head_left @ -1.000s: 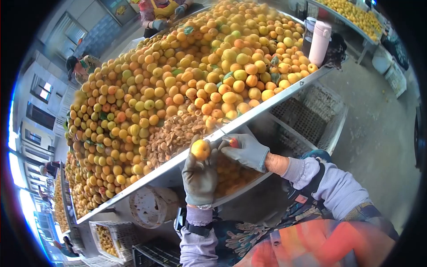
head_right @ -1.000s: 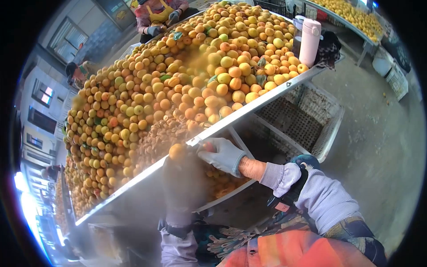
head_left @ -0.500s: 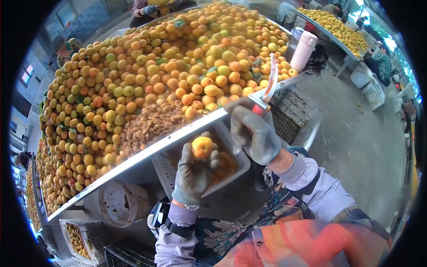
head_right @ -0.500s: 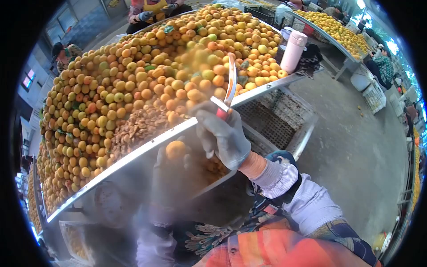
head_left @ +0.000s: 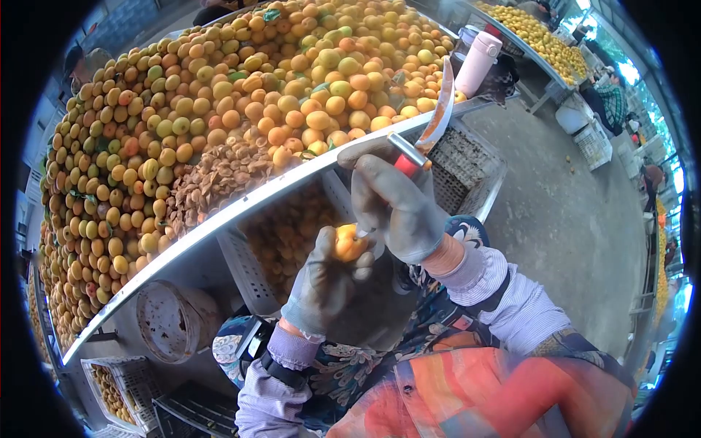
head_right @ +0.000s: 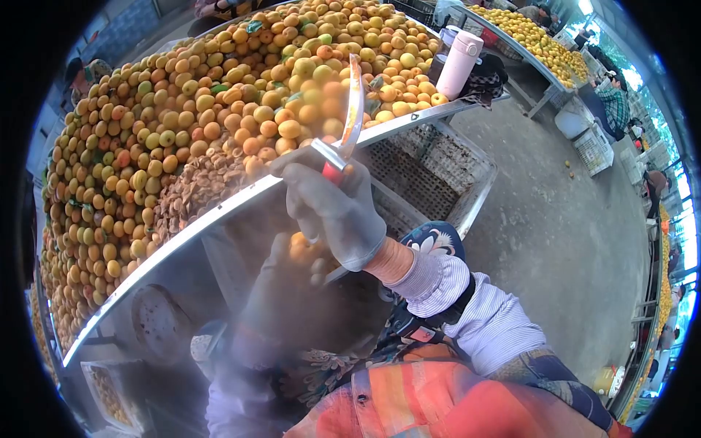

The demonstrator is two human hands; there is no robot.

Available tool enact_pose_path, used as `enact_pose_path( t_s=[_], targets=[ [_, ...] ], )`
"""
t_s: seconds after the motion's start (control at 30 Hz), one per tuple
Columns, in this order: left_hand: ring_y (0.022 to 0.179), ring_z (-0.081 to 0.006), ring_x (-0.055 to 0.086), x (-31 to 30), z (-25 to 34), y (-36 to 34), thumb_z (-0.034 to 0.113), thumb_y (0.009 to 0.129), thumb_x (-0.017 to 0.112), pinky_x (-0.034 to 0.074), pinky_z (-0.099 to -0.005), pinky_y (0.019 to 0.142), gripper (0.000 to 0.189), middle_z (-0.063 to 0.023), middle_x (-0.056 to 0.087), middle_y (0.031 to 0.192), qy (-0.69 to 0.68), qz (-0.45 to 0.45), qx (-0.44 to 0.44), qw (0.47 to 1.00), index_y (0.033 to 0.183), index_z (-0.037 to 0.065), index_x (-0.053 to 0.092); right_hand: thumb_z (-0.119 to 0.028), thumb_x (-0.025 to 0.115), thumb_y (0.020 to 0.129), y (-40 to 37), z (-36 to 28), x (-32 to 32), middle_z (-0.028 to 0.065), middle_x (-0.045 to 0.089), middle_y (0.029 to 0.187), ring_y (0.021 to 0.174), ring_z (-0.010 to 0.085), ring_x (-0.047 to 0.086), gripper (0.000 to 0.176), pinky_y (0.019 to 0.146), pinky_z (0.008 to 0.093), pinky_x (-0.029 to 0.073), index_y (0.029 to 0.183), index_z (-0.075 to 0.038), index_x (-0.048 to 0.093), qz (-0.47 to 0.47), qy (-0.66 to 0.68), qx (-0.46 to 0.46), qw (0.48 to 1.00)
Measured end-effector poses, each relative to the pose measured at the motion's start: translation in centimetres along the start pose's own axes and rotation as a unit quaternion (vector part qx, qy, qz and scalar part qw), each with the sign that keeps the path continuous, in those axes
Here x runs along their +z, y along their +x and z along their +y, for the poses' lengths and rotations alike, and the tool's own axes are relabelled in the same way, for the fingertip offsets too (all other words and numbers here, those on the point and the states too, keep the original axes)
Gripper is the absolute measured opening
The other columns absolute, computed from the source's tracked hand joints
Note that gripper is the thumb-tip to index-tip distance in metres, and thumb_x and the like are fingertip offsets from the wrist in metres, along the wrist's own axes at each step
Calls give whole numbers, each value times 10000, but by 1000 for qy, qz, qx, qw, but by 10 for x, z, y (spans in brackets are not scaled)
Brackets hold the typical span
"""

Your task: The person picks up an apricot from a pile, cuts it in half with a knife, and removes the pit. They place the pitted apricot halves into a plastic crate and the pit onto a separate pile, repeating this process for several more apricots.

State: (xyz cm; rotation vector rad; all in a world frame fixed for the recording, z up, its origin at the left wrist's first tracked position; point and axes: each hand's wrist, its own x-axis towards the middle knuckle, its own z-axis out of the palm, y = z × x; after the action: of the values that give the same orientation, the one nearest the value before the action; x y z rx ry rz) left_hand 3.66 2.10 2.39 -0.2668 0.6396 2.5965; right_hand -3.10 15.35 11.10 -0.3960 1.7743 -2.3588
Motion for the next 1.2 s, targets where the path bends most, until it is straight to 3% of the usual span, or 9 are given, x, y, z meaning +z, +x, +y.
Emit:
enact_pose_path(
  t_s=[0.27, 0.33, 0.37, 0.4, 0.53, 0.8, 0.97, 1.07, 1.2],
  targets=[
    [949, -144, 575, -26, -14, 19, 418, 947, 532, 470, -263, 791, 445, -77, 603, 1108, -28, -4, 36, 999, 1179, 39, 539, -86, 579, 882, -4, 34, 3, -11, 563, 674, 579, 25, 503, 110, 520, 203, 420, 910, -4, 648, -24, -70, -44, 996],
    [910, -140, 576, -37, -13, 18, 437, 941, 533, 469, -265, 753, 474, -62, 599, 1077, 15, 28, 26, 999, 1197, 38, 529, -172, 430, 979, 6, 51, -8, -77, 386, 541, 443, 17, 346, 232, 424, 190, 266, 1009, -2, 585, -60, -203, -155, 965],
    [910, -140, 576, -31, -10, 15, 437, 941, 533, 469, -265, 753, 474, -62, 599, 1077, 14, 29, 28, 999, 1197, 38, 529, -200, 416, 990, 21, 53, -21, -88, 332, 548, 433, 20, 305, 248, 420, 192, 249, 1005, -14, 580, -56, 104, 26, 993],
    [866, -139, 566, -19, -4, 11, 468, 929, 537, 460, -263, 726, 514, -56, 594, 1053, 34, 24, 27, 999, 1210, 38, 521, -227, 401, 1001, 31, 56, -29, -99, 277, 556, 424, 23, 263, 265, 417, 195, 232, 1000, -25, 574, -41, 398, 203, 893],
    [764, -142, 529, -27, -7, 22, 541, 898, 542, 429, -260, 672, 605, -52, 580, 1010, 28, -26, 13, 999, 1240, 44, 504, -270, 409, 1004, 25, 50, -31, -90, 245, 572, 426, 28, 227, 268, 424, 198, 218, 1023, -44, 550, -24, 431, 177, 885],
    [829, -173, 537, -28, -8, 27, 504, 903, 553, 446, -299, 742, 583, -83, 581, 1078, 1, -1, 56, 998, 1259, 45, 495, -203, 458, 975, 10, 33, -26, -50, 350, 573, 415, 51, 266, 193, 409, 224, 253, 995, -44, 566, 75, 190, 136, 969],
    [1142, -280, 521, -29, -1, 27, 320, 933, 515, 395, -412, 1029, 484, -143, 541, 1248, -24, -16, 108, 994, 1322, 37, 449, -222, 566, 928, -9, 26, -27, -35, 430, 578, 396, 41, 379, 156, 323, 178, 270, 975, -74, 575, -14, 45, 267, 962],
    [1166, -296, 509, -24, 4, 25, 257, 910, 528, 380, -431, 1041, 483, -153, 531, 1264, -39, -26, 146, 988, 1331, 35, 443, -274, 659, 867, -25, 31, -27, -20, 497, 636, 409, 29, 385, 319, 349, 188, 290, 1101, -74, 578, -12, -44, 329, 943],
    [1177, -299, 499, -27, 9, 28, 220, 858, 581, 368, -434, 1054, 540, -149, 524, 1262, -28, -83, 161, 983, 1345, 44, 428, -315, 621, 883, -33, 34, -28, -24, 507, 634, 390, 13, 393, 235, 321, 176, 280, 968, -105, 557, -88, -94, 339, 932]
  ],
)
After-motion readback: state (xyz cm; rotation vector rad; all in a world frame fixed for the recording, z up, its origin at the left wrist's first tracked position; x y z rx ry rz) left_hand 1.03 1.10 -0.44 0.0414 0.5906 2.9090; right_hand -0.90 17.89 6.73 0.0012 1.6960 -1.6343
